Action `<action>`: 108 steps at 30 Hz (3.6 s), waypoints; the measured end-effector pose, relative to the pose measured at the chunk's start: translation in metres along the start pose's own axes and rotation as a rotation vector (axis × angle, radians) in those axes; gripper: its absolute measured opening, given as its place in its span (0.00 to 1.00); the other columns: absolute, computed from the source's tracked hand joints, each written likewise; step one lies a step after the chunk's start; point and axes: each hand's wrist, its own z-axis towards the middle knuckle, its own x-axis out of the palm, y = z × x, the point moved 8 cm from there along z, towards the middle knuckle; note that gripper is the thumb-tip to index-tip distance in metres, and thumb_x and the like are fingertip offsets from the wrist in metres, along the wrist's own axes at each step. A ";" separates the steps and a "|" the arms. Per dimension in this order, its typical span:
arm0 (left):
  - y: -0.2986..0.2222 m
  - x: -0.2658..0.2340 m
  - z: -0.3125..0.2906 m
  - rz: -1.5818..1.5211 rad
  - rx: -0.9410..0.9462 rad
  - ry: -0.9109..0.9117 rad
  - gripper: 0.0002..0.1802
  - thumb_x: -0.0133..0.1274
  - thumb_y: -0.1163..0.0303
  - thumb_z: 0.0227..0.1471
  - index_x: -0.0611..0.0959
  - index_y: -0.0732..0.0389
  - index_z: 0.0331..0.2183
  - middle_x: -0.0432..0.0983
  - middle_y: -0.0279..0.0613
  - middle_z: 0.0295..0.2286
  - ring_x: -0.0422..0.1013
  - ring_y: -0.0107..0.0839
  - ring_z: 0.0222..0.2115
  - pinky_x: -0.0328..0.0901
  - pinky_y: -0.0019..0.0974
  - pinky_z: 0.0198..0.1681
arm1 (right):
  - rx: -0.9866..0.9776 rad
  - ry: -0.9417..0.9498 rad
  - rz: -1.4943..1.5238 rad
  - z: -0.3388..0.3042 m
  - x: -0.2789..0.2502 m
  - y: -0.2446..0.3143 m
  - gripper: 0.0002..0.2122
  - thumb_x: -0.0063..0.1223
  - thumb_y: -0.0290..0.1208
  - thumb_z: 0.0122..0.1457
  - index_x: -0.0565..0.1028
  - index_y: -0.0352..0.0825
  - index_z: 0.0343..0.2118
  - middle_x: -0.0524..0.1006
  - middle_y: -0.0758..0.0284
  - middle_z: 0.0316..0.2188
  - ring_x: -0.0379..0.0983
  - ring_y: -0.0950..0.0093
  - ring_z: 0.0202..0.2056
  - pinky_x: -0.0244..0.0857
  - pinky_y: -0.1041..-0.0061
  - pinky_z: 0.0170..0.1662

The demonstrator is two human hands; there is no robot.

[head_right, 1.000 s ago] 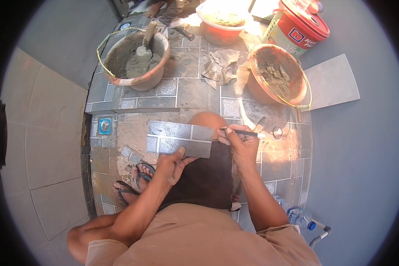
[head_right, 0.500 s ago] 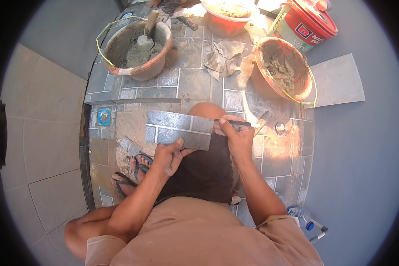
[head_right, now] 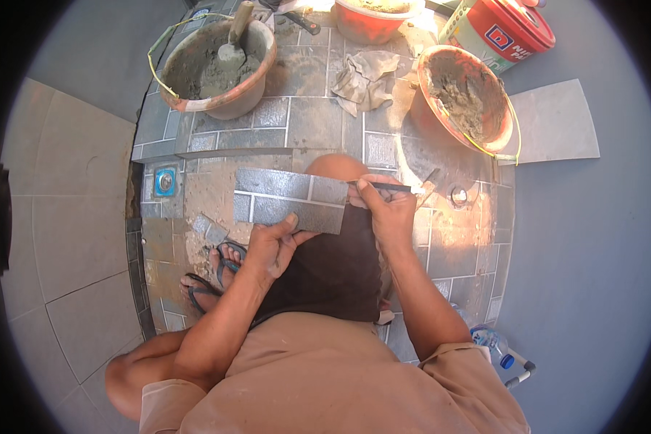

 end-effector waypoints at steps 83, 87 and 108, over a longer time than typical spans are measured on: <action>-0.001 -0.008 -0.006 -0.030 -0.017 -0.031 0.21 0.50 0.79 0.65 0.72 0.73 0.57 0.77 0.57 0.52 0.76 0.54 0.53 0.75 0.60 0.56 | 0.064 0.222 -0.252 -0.078 -0.002 -0.009 0.05 0.62 0.22 0.64 0.82 0.26 0.39 0.84 0.63 0.33 0.82 0.76 0.34 0.77 0.76 0.42; -0.052 -0.004 -0.019 -0.040 0.098 -0.016 0.25 0.52 0.81 0.62 0.70 0.72 0.60 0.75 0.56 0.54 0.75 0.55 0.54 0.74 0.63 0.56 | -0.029 0.159 -0.131 -0.072 0.001 0.011 0.11 0.59 0.31 0.69 0.81 0.26 0.43 0.81 0.64 0.32 0.78 0.76 0.31 0.73 0.77 0.38; -0.444 -0.207 0.118 0.097 0.616 -0.653 0.22 0.55 0.87 0.57 0.71 0.77 0.53 0.75 0.59 0.46 0.77 0.51 0.44 0.76 0.61 0.49 | -0.830 0.224 -1.049 0.029 0.097 0.029 0.07 0.50 0.25 0.67 0.79 0.30 0.36 0.77 0.53 0.29 0.76 0.52 0.31 0.70 0.59 0.36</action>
